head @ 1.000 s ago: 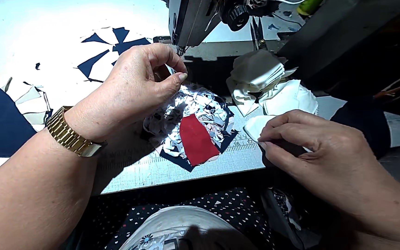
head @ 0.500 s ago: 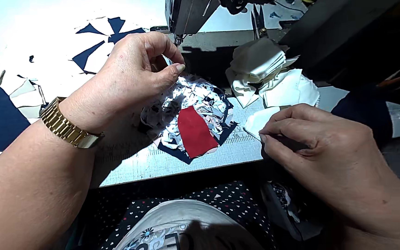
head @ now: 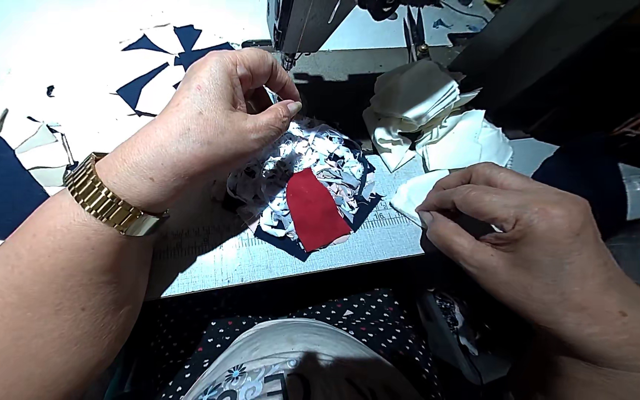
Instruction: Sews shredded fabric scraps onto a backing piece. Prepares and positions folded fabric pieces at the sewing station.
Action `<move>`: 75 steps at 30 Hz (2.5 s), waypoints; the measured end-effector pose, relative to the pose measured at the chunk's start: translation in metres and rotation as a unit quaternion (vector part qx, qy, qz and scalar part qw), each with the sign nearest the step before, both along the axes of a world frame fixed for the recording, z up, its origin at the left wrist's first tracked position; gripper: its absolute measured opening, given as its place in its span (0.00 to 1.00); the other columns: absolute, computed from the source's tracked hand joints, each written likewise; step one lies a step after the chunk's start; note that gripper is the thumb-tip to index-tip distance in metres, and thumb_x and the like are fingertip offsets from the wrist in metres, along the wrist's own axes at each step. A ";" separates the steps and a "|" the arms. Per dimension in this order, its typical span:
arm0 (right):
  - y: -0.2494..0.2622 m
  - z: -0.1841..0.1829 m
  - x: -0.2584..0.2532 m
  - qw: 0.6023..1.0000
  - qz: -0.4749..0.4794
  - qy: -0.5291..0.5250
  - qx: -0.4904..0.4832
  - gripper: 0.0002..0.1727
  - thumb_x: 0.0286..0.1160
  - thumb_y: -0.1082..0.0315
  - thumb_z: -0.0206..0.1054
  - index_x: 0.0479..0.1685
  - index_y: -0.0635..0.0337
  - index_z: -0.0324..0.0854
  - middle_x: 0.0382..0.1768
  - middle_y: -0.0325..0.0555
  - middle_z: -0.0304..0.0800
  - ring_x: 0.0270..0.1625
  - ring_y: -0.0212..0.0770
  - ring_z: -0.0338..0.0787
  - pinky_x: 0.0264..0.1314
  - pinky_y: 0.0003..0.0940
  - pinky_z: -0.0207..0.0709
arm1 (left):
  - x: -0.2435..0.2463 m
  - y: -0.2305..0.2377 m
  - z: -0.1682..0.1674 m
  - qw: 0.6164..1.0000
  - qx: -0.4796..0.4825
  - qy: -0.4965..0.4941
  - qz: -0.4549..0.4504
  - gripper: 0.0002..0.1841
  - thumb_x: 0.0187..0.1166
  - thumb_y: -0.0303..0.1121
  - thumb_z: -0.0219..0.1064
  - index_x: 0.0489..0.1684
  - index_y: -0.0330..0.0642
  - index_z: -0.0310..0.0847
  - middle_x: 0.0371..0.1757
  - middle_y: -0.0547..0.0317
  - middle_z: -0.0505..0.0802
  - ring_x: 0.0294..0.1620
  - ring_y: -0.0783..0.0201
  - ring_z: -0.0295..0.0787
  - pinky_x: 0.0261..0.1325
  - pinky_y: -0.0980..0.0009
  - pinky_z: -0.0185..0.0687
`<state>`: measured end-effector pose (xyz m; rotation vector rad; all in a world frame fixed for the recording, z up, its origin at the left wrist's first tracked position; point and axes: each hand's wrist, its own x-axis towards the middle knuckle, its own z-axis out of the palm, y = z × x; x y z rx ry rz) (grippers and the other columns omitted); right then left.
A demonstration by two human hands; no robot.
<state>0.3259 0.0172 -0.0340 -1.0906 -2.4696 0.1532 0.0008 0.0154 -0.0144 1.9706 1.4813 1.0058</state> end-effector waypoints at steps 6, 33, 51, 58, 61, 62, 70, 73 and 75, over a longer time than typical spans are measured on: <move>-0.002 0.000 -0.002 1.000 0.000 -0.009 0.008 0.11 0.75 0.62 0.63 0.39 0.58 0.90 0.43 0.45 0.85 0.40 0.37 0.85 0.37 0.34 0.79 | -0.001 0.001 -0.002 1.000 0.001 -0.005 -0.010 0.08 0.83 0.36 0.67 0.52 0.47 0.86 0.35 0.71 0.90 0.30 0.84 0.84 0.35 0.86 0.80; 0.004 -0.003 0.002 0.993 0.000 0.093 -0.079 0.06 0.70 0.68 0.66 0.35 0.55 0.90 0.45 0.38 0.85 0.43 0.23 0.84 0.40 0.14 0.78 | 0.001 -0.001 0.000 1.000 -0.009 -0.002 -0.018 0.07 0.83 0.35 0.67 0.51 0.47 0.86 0.32 0.71 0.88 0.26 0.84 0.80 0.32 0.87 0.76; 0.005 -0.015 0.001 0.998 0.027 0.060 0.017 0.10 0.72 0.72 0.61 0.40 0.63 0.89 0.45 0.49 0.84 0.45 0.33 0.84 0.45 0.23 0.79 | -0.001 -0.001 0.001 0.999 -0.007 0.016 -0.033 0.08 0.82 0.37 0.67 0.51 0.48 0.86 0.31 0.72 0.88 0.26 0.83 0.80 0.31 0.86 0.76; 0.002 -0.011 0.004 0.997 0.032 0.063 0.005 0.14 0.75 0.68 0.59 0.43 0.63 0.91 0.48 0.47 0.84 0.43 0.28 0.83 0.41 0.17 0.76 | 0.000 -0.002 0.002 0.999 -0.011 0.022 -0.029 0.08 0.82 0.38 0.67 0.51 0.48 0.86 0.31 0.72 0.88 0.25 0.83 0.79 0.29 0.86 0.74; 0.002 -0.013 0.003 0.997 0.030 0.071 0.008 0.12 0.76 0.65 0.63 0.41 0.63 0.91 0.47 0.47 0.85 0.43 0.28 0.83 0.42 0.17 0.77 | 0.000 -0.002 0.001 0.999 -0.010 0.020 -0.032 0.08 0.83 0.38 0.67 0.51 0.48 0.86 0.30 0.72 0.88 0.25 0.83 0.80 0.29 0.86 0.76; 0.003 -0.013 0.002 0.997 0.028 0.074 0.010 0.12 0.76 0.66 0.64 0.40 0.63 0.91 0.47 0.47 0.85 0.44 0.29 0.84 0.42 0.18 0.77 | 0.000 -0.002 0.001 0.999 -0.010 0.018 -0.031 0.08 0.82 0.37 0.67 0.50 0.48 0.86 0.30 0.72 0.88 0.25 0.83 0.80 0.29 0.86 0.76; 0.005 -0.011 0.003 0.992 -0.023 0.118 -0.043 0.09 0.79 0.67 0.63 0.41 0.60 0.88 0.44 0.41 0.86 0.40 0.23 0.84 0.40 0.14 0.77 | 0.000 -0.002 0.002 0.999 -0.007 0.004 -0.032 0.08 0.82 0.36 0.68 0.51 0.46 0.86 0.32 0.70 0.88 0.26 0.83 0.81 0.32 0.86 0.77; 0.010 -0.004 0.011 0.980 -0.076 0.159 -0.095 0.08 0.85 0.64 0.62 0.48 0.54 0.85 0.36 0.32 0.87 0.31 0.18 0.83 0.32 0.13 0.75 | 0.000 -0.001 0.001 0.999 0.000 -0.007 -0.033 0.08 0.82 0.36 0.67 0.50 0.46 0.86 0.32 0.70 0.89 0.27 0.82 0.82 0.32 0.85 0.79; 0.015 0.000 0.017 0.970 -0.094 0.198 -0.101 0.06 0.85 0.63 0.63 0.50 0.51 0.83 0.31 0.28 0.84 0.28 0.17 0.82 0.30 0.13 0.76 | 0.000 -0.001 0.001 0.999 -0.003 -0.027 -0.038 0.08 0.82 0.36 0.67 0.51 0.46 0.86 0.34 0.69 0.90 0.28 0.81 0.83 0.32 0.84 0.80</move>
